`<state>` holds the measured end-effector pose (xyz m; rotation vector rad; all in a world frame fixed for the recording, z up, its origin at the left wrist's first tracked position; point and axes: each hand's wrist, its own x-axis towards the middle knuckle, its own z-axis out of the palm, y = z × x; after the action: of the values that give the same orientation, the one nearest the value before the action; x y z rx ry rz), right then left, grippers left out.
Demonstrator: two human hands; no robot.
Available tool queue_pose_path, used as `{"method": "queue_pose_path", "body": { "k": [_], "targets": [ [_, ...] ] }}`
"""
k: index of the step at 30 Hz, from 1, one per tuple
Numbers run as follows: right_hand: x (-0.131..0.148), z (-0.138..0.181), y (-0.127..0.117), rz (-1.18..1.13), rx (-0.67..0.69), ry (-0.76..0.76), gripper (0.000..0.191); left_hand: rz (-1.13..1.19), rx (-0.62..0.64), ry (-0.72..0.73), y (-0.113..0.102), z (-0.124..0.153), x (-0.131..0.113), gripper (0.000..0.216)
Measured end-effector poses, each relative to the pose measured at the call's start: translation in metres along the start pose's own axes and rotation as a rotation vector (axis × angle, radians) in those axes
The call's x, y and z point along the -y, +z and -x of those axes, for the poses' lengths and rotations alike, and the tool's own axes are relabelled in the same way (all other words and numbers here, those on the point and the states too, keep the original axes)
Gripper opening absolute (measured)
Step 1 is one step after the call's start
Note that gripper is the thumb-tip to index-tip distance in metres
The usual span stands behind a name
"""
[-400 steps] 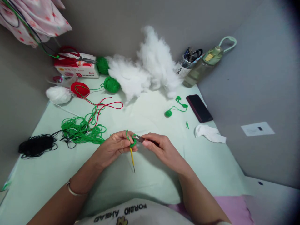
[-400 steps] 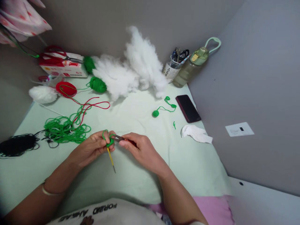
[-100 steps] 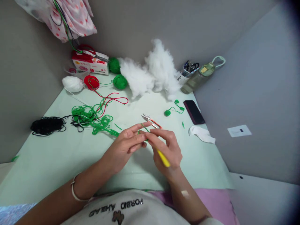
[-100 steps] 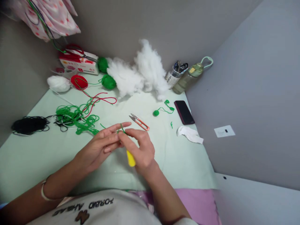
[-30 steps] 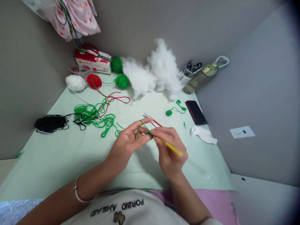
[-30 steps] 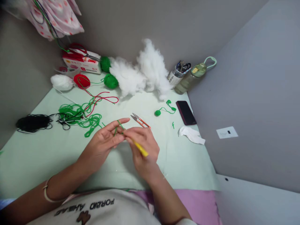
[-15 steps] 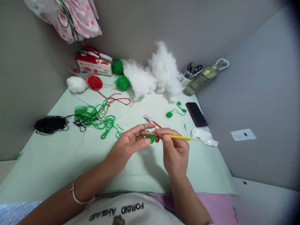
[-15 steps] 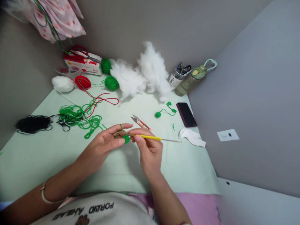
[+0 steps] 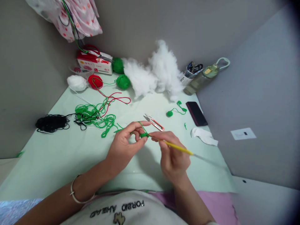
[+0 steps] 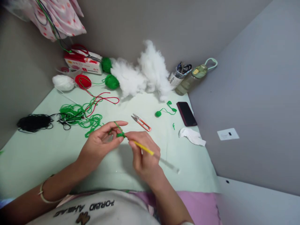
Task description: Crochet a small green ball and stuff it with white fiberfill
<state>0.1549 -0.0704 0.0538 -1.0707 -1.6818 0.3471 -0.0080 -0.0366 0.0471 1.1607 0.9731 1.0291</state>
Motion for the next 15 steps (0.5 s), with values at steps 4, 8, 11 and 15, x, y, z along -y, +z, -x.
{"method": "queue_pose_path", "body": {
  "k": [4,8,11,15],
  "targets": [
    [-0.008,0.009,0.007,0.317,-0.019,-0.270,0.039,0.117,-0.027,-0.080,0.006,0.002,-0.004,0.041],
    [-0.008,0.008,0.004,0.178,-0.080,-0.112,0.035,0.553,0.177,-0.350,0.004,-0.003,-0.007,0.041],
    [-0.005,0.000,0.000,-0.188,-0.191,0.136,0.025,0.655,0.187,-0.360,0.000,-0.006,-0.007,0.036],
    [-0.004,-0.008,0.002,-0.385,-0.146,0.234,0.020,0.522,0.205,-0.261,0.001,-0.005,-0.008,0.040]
  ]
}}
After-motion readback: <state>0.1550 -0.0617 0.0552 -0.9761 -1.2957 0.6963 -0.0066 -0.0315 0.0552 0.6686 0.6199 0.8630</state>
